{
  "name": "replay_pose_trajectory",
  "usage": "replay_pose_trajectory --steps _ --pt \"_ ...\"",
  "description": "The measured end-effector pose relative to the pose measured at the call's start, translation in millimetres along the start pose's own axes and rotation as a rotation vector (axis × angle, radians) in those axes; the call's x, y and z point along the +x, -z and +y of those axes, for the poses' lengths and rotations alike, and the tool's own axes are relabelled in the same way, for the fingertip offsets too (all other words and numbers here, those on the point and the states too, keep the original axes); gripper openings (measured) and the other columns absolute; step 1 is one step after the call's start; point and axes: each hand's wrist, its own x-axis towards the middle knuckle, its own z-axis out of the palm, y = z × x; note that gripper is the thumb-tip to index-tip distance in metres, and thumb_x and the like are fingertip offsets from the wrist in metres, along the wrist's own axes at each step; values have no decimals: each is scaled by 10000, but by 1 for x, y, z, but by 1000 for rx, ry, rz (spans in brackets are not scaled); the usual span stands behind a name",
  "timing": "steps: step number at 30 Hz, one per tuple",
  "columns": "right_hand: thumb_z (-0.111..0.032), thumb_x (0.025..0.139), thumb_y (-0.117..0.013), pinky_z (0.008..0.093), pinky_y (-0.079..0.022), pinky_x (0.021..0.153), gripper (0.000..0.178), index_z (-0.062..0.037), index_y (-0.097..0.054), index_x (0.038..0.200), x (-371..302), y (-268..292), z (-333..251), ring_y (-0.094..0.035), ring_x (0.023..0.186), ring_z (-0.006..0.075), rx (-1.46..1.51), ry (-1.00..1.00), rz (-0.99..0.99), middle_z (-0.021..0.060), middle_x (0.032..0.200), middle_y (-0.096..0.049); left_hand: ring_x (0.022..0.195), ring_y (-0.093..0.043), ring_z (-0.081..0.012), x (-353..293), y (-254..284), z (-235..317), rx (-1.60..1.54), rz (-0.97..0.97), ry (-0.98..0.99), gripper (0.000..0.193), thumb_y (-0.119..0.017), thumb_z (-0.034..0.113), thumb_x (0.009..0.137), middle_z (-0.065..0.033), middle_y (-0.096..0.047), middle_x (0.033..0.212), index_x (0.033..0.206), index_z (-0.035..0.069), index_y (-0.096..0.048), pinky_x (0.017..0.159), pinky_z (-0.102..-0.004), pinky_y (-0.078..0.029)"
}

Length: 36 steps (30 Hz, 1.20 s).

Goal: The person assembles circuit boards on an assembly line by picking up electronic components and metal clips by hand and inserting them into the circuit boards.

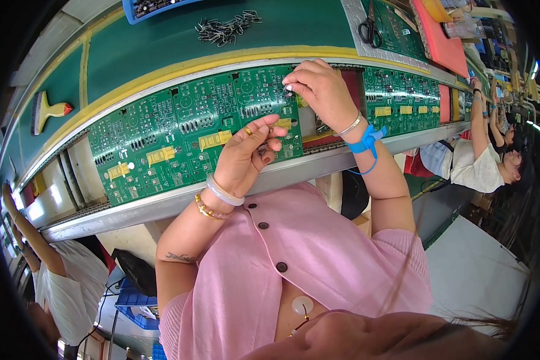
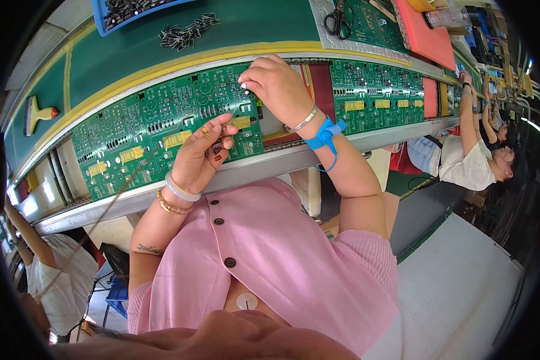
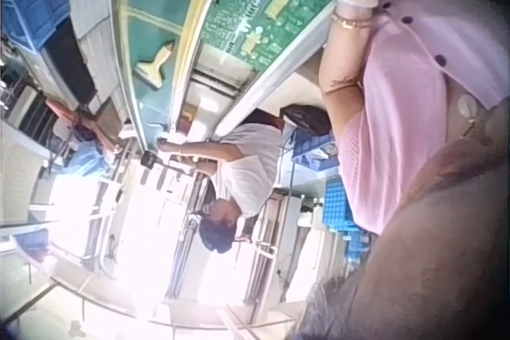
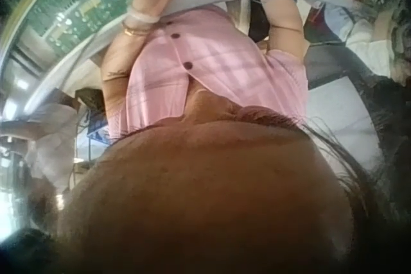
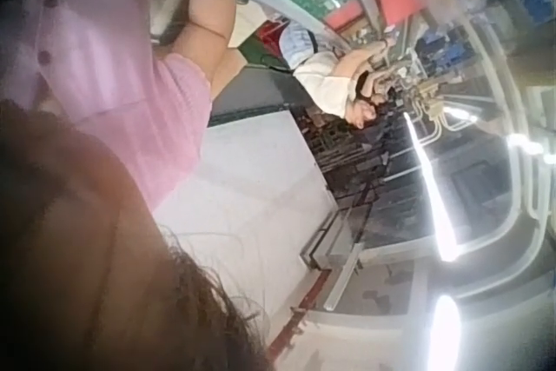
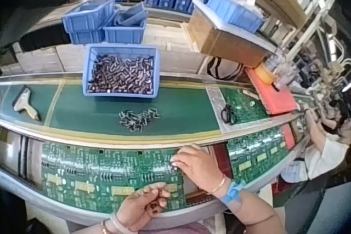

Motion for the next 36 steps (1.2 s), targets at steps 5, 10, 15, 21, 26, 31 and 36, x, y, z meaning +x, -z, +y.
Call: replay_pose_trajectory --steps 5,10,15,21,26,31,36 --pt "-107 760 -641 330 -451 684 81 -63 -652 827 2 -6 3 -543 783 229 -10 30 -17 41 782 -587 705 -526 -71 0 7 -2 4 -30 -8 246 -526 214 932 -34 -623 893 1091 30 -562 567 -175 -399" --pt "-98 752 -644 336 -452 691 87 -51 -652 825 2 -4 1 -544 788 235 -28 44 -33 45 786 -590 697 -505 -54 -1 7 1 9 -28 -1 221 -563 200 912 2 -604 850 1056 40 -611 557 -166 -379" --pt "-100 746 -649 333 -451 695 98 -51 -657 831 3 -3 0 -540 792 237 -37 68 -74 47 793 -593 687 -493 -57 -2 -5 1 57 73 -8 253 -574 195 905 10 -593 833 1100 36 -603 572 -167 -387" --pt "-117 732 -666 343 -445 694 156 -81 -671 884 1 12 -27 -531 796 235 111 130 -65 48 818 -583 689 -494 -61 0 7 -2 -41 23 -14 251 -562 218 913 4 -601 843 1080 37 -608 579 -172 -393" --pt "-94 698 -698 338 -442 694 174 -78 -632 859 -8 8 -49 -532 804 246 118 201 -102 56 825 -575 691 -489 -69 2 10 -5 -41 16 -22 259 -553 258 918 -1 -605 835 1051 45 -614 588 -186 -399" --pt "-145 772 -633 370 -423 717 88 -68 -605 803 3 3 -25 -529 797 260 -33 15 60 56 803 -582 777 -558 -121 -5 -15 6 -40 167 -9 320 -409 268 977 -67 -605 971 1132 16 -529 633 -231 -444" --pt "-153 786 -631 357 -434 706 92 -64 -614 801 11 -11 -2 -532 795 259 -90 -89 84 48 798 -587 801 -579 -135 -5 1 2 -32 0 -37 327 -365 243 989 -92 -599 1026 1181 8 -487 635 -230 -454"
